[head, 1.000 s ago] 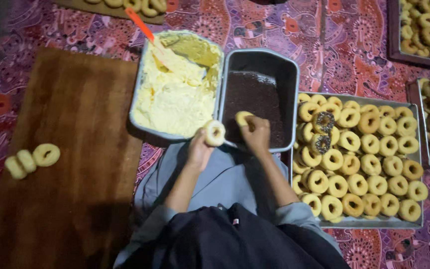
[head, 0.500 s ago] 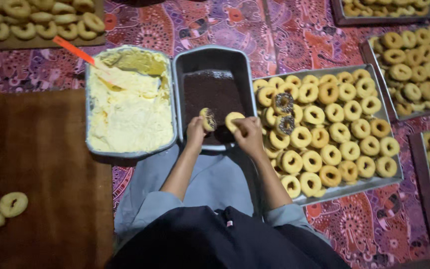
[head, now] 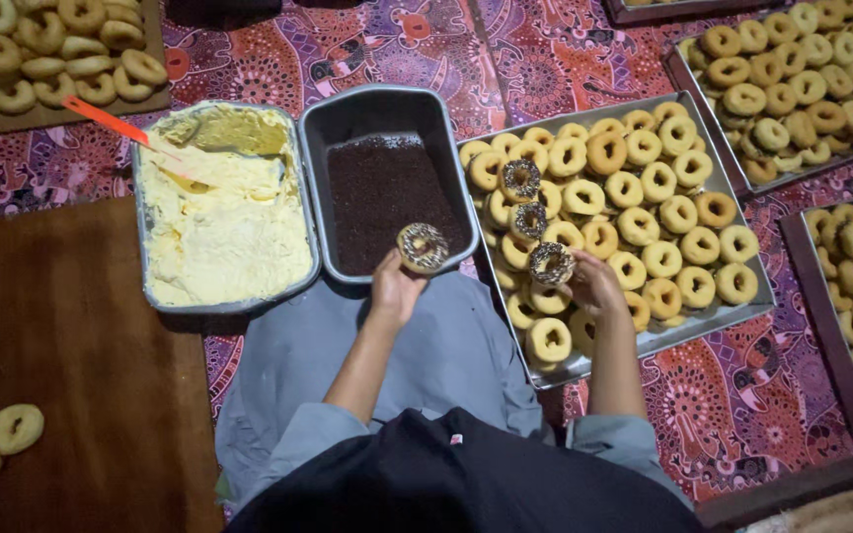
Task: The person repeatedly picks up ring-shaped donuts, fills their centers with a yellow paste using a small spatula, and places them onto a metal tray. The process is repeated for multiple donuts throughout the clip.
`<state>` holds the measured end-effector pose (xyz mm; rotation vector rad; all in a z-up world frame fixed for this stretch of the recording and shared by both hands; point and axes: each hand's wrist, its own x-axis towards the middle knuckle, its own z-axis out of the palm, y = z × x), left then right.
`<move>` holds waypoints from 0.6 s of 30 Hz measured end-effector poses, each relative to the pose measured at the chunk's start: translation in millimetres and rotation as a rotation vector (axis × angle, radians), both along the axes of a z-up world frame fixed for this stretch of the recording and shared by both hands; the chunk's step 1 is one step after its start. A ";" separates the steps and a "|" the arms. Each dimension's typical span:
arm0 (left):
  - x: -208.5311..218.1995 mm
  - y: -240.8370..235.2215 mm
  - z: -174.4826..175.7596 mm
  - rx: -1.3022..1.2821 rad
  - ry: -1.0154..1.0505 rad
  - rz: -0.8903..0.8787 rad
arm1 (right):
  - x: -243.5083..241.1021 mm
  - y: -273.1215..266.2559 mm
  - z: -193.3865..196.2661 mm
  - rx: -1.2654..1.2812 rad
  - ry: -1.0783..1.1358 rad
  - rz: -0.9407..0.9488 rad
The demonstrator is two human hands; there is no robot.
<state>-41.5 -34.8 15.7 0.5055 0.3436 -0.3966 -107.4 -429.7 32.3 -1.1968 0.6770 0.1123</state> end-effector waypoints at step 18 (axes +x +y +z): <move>-131.4 -54.9 12.4 0.208 -0.220 -0.685 | -126.3 137.7 32.6 0.391 -0.221 0.037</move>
